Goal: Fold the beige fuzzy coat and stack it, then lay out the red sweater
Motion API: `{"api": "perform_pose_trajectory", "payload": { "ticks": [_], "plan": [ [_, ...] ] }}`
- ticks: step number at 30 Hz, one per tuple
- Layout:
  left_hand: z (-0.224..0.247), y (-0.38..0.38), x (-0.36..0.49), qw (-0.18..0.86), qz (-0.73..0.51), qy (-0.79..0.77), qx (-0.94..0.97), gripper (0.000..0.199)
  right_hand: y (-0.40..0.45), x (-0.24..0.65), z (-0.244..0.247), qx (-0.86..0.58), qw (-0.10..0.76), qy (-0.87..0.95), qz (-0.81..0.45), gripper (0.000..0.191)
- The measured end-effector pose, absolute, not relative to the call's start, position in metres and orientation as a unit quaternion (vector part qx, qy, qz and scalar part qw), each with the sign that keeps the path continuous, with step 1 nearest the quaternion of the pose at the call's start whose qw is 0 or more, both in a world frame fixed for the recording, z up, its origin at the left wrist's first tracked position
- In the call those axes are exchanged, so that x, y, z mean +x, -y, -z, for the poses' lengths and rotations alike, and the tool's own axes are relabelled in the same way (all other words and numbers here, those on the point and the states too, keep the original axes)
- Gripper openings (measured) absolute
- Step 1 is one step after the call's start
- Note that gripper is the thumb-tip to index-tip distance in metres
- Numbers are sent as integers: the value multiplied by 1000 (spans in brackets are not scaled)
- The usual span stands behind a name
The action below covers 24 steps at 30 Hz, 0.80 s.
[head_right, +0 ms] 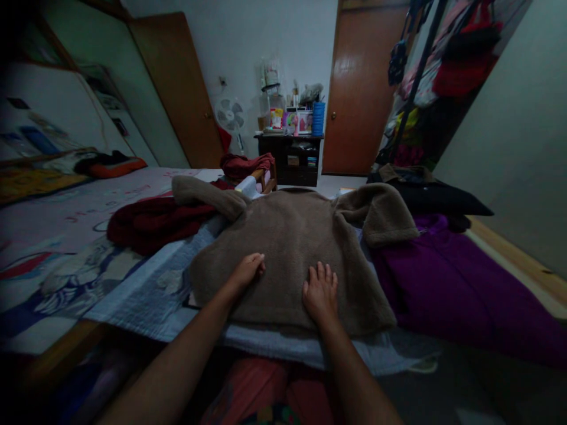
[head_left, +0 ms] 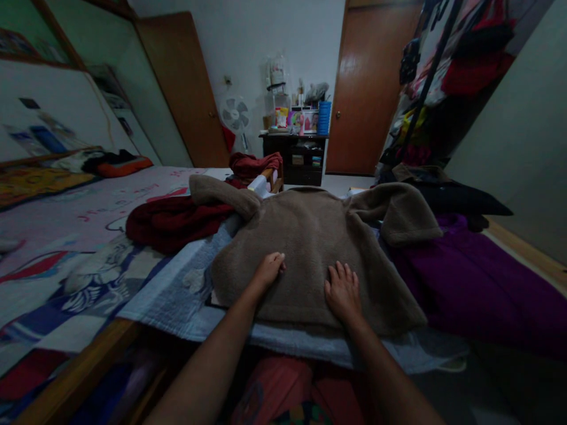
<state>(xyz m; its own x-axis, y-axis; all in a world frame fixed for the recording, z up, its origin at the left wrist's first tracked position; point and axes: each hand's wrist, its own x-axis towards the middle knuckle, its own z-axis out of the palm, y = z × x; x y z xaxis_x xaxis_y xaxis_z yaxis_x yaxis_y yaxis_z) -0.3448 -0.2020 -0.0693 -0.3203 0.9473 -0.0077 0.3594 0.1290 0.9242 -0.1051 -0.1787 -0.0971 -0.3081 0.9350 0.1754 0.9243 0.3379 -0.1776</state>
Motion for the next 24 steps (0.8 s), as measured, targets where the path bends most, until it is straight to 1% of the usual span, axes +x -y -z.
{"api": "perform_pose_trajectory", "payload": {
  "ticks": [5,12,16,20,23,24],
  "plan": [
    [76,223,-341,378,-475,-660,443,42,178,-105,97,-575,119,808,-35,48],
    [74,232,-344,413,-558,-615,374,35,179,-105,96,-575,126,808,-35,48],
    [77,234,-345,406,-580,-604,366,35,179,-104,96,-572,128,810,-33,48],
    [81,233,-349,375,-584,-631,346,38,178,-103,97,-568,134,811,-38,47],
    [84,232,-347,366,-585,-638,342,26,176,-102,100,-565,148,811,-46,46],
    [85,232,-345,363,-582,-638,351,33,175,-101,101,-560,159,811,-52,45]
  ]
}}
